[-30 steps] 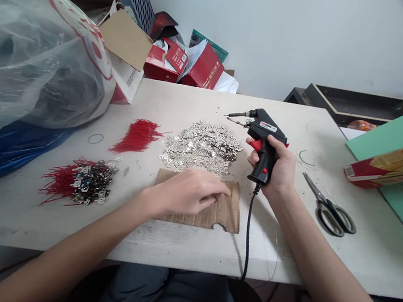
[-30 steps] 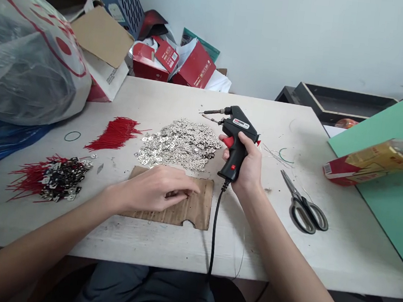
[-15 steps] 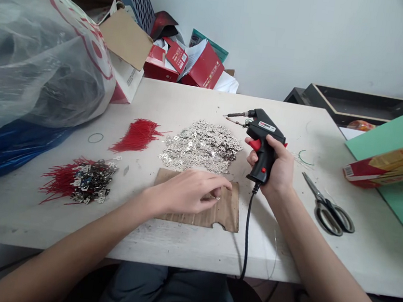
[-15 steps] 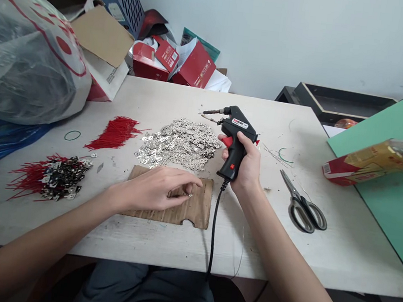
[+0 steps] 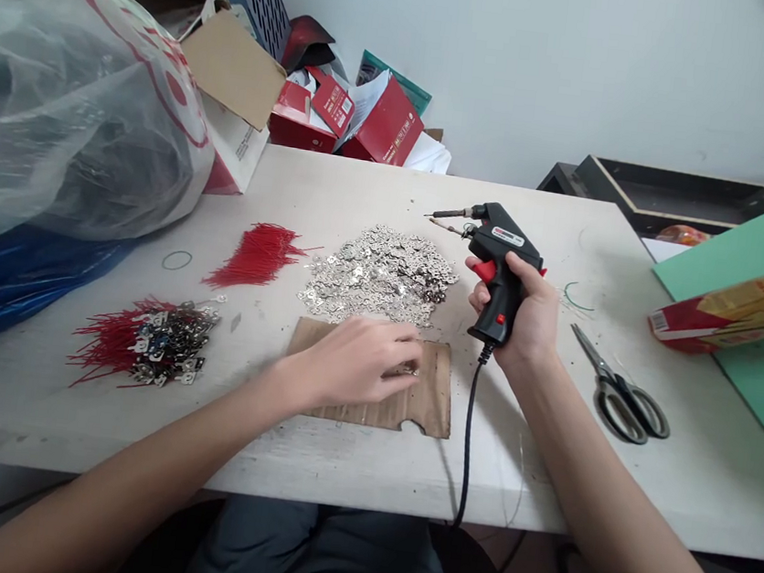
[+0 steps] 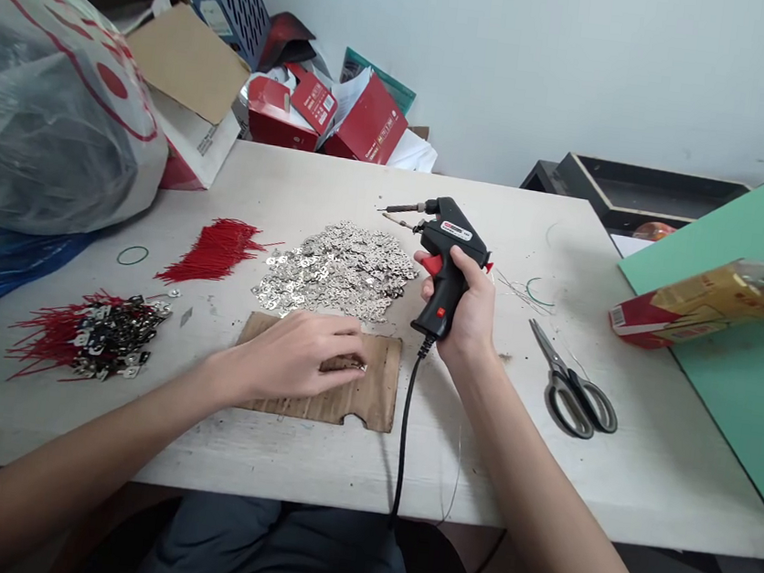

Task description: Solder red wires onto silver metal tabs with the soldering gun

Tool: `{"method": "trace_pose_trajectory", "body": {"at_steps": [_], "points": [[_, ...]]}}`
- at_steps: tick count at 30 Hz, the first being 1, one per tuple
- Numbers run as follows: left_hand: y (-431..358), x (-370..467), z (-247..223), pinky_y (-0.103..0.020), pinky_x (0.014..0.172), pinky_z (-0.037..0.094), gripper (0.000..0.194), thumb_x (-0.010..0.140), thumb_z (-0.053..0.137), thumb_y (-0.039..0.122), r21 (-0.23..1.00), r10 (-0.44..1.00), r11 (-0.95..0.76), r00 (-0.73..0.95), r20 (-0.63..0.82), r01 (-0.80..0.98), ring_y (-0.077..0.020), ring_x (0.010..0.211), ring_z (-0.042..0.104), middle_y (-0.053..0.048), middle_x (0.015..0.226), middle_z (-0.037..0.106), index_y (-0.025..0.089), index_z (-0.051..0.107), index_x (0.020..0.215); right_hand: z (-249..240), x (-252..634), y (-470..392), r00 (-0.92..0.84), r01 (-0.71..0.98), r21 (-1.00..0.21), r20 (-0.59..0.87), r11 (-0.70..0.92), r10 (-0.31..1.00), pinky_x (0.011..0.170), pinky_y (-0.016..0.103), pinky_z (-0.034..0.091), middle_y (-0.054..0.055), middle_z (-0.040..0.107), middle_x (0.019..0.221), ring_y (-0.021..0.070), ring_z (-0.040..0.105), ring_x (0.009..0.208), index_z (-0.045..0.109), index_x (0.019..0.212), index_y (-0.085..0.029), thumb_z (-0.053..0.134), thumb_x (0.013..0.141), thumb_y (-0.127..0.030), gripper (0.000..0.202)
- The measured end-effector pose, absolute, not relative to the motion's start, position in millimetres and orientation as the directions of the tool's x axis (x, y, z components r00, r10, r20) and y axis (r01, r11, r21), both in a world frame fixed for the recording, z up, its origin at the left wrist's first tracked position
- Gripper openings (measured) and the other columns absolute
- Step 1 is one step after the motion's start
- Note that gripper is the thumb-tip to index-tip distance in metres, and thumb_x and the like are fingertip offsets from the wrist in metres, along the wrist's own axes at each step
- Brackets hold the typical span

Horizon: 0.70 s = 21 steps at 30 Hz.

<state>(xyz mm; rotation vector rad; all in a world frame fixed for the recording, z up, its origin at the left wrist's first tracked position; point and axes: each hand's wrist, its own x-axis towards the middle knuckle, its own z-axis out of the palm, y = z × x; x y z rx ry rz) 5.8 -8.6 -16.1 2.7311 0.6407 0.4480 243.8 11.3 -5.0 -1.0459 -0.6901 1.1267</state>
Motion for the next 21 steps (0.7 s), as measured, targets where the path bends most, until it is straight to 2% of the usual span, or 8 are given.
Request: {"method": "trace_pose_trajectory", "body": {"at_steps": [10, 15, 18, 21], "points": [[-13, 11, -23, -0.031, 0.068, 0.047, 0.018, 0.107, 0.074, 0.029, 0.302, 0.455, -0.875, 0.853, 0.254, 0.377, -0.0158, 0.079, 0.068, -0.002, 0.095, 0.075, 0.016, 0.074, 0.095, -2, 238, 6, 0.311, -0.462, -0.887, -0.154, 0.008, 0.938, 0.044, 0.02, 0.043, 0.012, 0.084, 0.104, 0.0083, 0.054, 0.054, 0.082, 0.103, -0.015, 0.078, 0.089, -0.039, 0.028], [-12, 7, -14, -0.032, 0.064, 0.046, 0.028, 0.109, 0.072, 0.042, 0.192, 0.454, -0.887, 0.87, 0.193, 0.42, -0.017, 0.08, 0.07, -0.003, 0.099, 0.077, 0.017, 0.076, 0.099, -1, 237, 4, 0.304, -0.497, -0.867, -0.196, -0.02, 0.932, 0.036, 0.018, 0.038, 0.013, 0.084, 0.102, 0.0091, 0.054, 0.051, 0.084, 0.103, -0.013, 0.083, 0.085, -0.035, 0.029], [1, -15, 9, -0.03, 0.067, 0.047, 0.029, 0.109, 0.073, 0.043, 0.151, 0.611, -0.789, 0.786, 0.091, 0.596, -0.0175, 0.083, 0.072, -0.004, 0.099, 0.079, 0.017, 0.078, 0.098, -3, 235, 4, 0.312, -0.505, -0.863, -0.21, -0.025, 0.926, 0.035, 0.018, 0.039, 0.015, 0.084, 0.102, 0.0096, 0.054, 0.05, 0.085, 0.106, -0.013, 0.085, 0.085, -0.035, 0.03], [19, -58, 38, -0.033, 0.078, 0.051, 0.012, 0.104, 0.078, 0.03, 0.087, 0.853, -0.521, 0.523, 0.002, 0.849, -0.0245, 0.098, 0.076, -0.007, 0.107, 0.082, 0.018, 0.081, 0.105, -3, 233, 5, 0.324, -0.494, -0.868, -0.24, -0.053, 0.915, 0.032, 0.018, 0.036, 0.015, 0.084, 0.106, 0.0101, 0.052, 0.05, 0.085, 0.111, -0.015, 0.085, 0.086, -0.036, 0.033]]}}
